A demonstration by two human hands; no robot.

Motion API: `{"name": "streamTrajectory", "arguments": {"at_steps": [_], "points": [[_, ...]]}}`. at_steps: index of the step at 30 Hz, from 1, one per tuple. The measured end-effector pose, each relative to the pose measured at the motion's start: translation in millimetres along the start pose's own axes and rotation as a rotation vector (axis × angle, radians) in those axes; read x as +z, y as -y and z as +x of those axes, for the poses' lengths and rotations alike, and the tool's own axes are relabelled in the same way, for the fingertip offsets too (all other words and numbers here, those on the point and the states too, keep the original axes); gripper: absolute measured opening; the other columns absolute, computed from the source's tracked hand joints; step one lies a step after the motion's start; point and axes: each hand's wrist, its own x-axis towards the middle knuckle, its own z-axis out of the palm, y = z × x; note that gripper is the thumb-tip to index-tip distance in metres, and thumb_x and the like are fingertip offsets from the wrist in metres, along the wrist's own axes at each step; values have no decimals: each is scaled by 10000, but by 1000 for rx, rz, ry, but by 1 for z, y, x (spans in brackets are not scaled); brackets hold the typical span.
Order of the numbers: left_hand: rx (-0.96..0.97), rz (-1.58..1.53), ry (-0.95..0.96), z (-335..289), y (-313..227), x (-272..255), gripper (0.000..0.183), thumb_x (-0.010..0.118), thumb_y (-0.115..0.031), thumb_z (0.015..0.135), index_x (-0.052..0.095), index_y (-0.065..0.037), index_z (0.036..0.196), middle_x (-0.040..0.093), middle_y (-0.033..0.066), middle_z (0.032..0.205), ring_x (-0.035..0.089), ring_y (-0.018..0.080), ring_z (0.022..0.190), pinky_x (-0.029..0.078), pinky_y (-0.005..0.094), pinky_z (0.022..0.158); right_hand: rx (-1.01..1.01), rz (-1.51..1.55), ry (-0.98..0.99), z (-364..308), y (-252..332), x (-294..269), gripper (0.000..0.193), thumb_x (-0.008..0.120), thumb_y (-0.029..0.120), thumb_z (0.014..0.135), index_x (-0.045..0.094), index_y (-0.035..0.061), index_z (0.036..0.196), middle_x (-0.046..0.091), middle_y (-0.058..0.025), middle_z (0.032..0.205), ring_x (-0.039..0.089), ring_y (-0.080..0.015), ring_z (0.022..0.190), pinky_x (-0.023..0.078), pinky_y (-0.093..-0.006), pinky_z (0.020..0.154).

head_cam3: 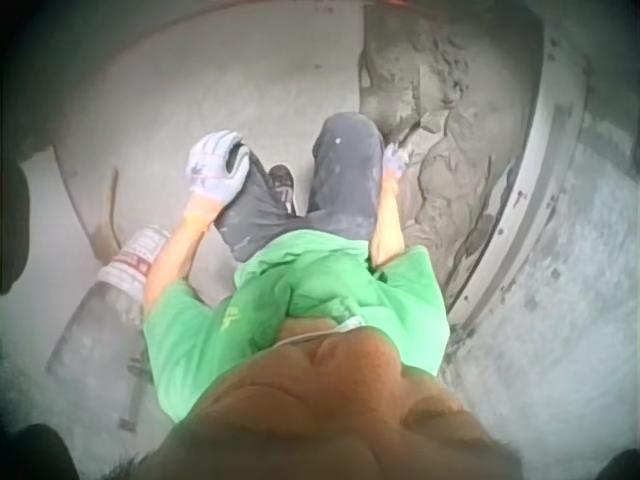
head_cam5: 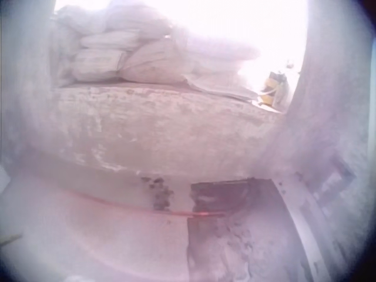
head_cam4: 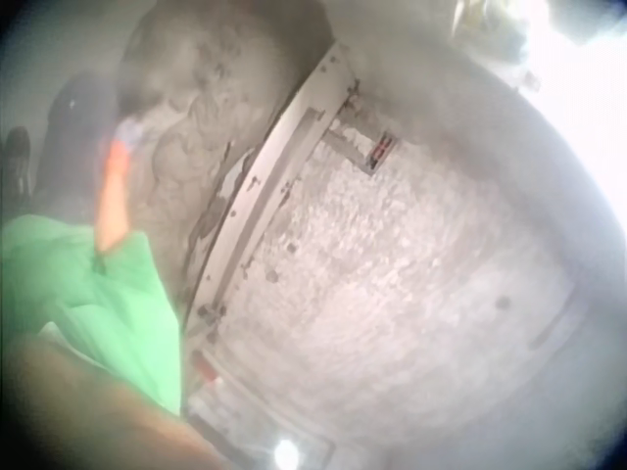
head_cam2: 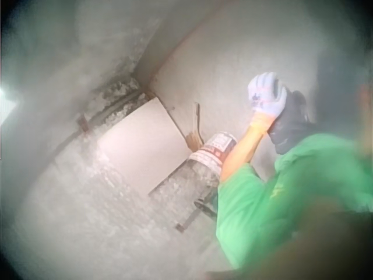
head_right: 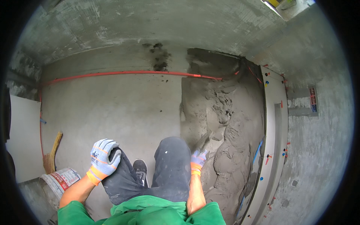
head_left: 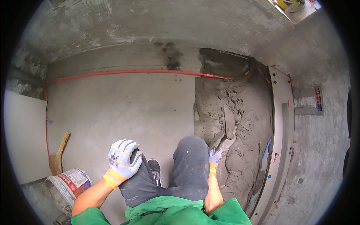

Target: The person scoops wet cement from a bucket using a trowel and spreads it onto the floor in a construction room. The person repeatedly moves between the bucket and the floor, depositing and smoothing the cement in sections.

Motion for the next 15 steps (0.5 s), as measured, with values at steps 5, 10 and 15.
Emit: {"name": "streamTrajectory", "arguments": {"at_steps": [5,10,15], "points": [[-34,-39,98,-6,-4,-7,249,650,-153,653,577,-71,877,576,100,891,531,293,882,403,398,799,172,-135,215,9,5,-3,546,540,281,801,439,-115,1162,519,-332,1084,518,-435,1010,418,-428,875],[-259,-116,219,-41,-25,-35,241,605,-232,700,569,-82,885,572,114,884,528,298,880,392,407,800,529,736,649,29,82,-107,203,570,252,832,492,71,781,458,-21,539,443,-169,417,381,-325,371],[-601,-121,314,-111,-77,-69,265,560,-298,725,579,-85,882,579,126,884,537,296,873,395,410,792,743,944,1266,-2,218,-234,244,475,341,902,472,114,813,381,33,539,378,-99,398,338,-250,345]]}}
